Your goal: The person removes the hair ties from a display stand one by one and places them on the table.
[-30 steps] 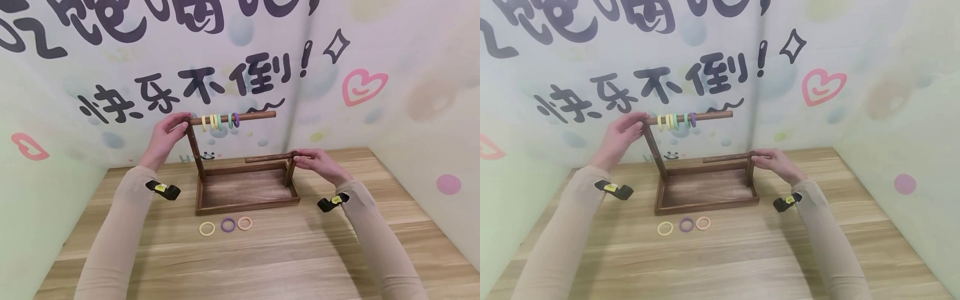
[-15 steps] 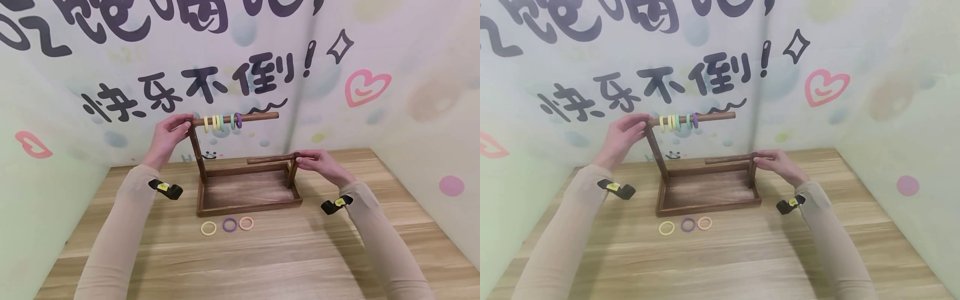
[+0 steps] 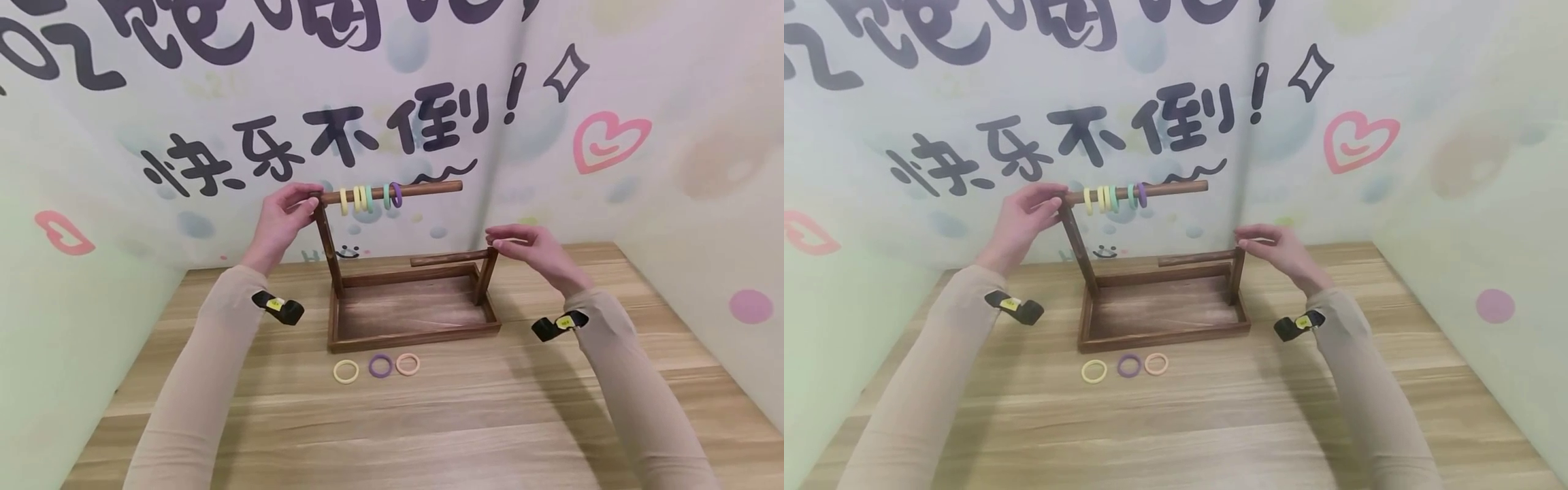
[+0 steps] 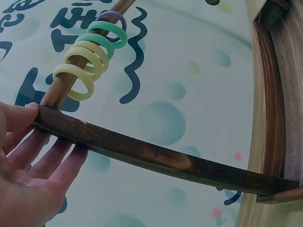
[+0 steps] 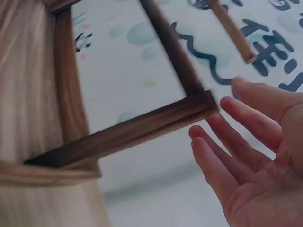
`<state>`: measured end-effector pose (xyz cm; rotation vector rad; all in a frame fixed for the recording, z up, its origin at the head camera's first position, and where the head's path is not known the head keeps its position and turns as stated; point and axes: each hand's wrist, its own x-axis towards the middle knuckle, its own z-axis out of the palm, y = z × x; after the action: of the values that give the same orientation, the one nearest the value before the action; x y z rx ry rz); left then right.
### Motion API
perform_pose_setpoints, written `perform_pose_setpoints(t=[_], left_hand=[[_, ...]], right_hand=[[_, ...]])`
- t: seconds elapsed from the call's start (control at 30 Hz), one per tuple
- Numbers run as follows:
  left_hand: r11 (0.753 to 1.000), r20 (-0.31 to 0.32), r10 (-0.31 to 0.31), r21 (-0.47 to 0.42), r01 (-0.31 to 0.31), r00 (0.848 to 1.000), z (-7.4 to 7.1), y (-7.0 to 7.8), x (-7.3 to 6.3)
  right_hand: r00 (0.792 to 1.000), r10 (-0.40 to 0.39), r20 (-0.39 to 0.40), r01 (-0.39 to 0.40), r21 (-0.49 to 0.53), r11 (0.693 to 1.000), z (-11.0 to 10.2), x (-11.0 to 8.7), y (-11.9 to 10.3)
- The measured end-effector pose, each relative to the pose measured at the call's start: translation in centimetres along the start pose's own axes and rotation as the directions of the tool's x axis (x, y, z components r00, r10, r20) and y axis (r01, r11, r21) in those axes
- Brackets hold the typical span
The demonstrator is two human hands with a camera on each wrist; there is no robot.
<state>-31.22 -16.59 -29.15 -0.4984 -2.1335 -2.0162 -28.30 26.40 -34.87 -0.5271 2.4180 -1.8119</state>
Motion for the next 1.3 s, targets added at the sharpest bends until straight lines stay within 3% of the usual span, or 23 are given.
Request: perform_pose_setpoints(t=[0.17, 0.37, 0.87, 1.13, 1.3], left_hand=[[1.0, 0.002, 0.003, -0.021, -0.003, 1.0, -0.1, -0.2, 0.2], [1.0, 0.0, -0.001, -0.018, 0.001, 1.0, -0.3, -0.4, 0.2], [1.0, -0.004, 0.003, -0.025, -0.003, 1.0, -0.2, -0.5, 0.2], [1.0, -0.006, 0.002, -0.022, -0.002, 1.0, -0.3, -0.6, 0.2], [1.0, -0.003, 0.004, -0.026, -0.005, 1.0, -0.3, -0.5, 0.2]], right_hand=[[0.998, -0.002, -0.057, 0.001, -0.023, 1.0, 0.5, 0.8, -1.3], [0.995, 0.02, -0.1, -0.033, -0.127, 0.991, 1.8, 2.0, -2.6], [1.0, -0.01, -0.028, 0.007, -0.091, 0.996, 5.4, 4.3, -5.2], [0.99, -0.12, -0.077, 0.118, -0.031, 0.992, 6.4, 5.2, -7.8], [0.975, -0.199, -0.098, 0.193, -0.06, 0.979, 6.8, 6.5, -9.1]])
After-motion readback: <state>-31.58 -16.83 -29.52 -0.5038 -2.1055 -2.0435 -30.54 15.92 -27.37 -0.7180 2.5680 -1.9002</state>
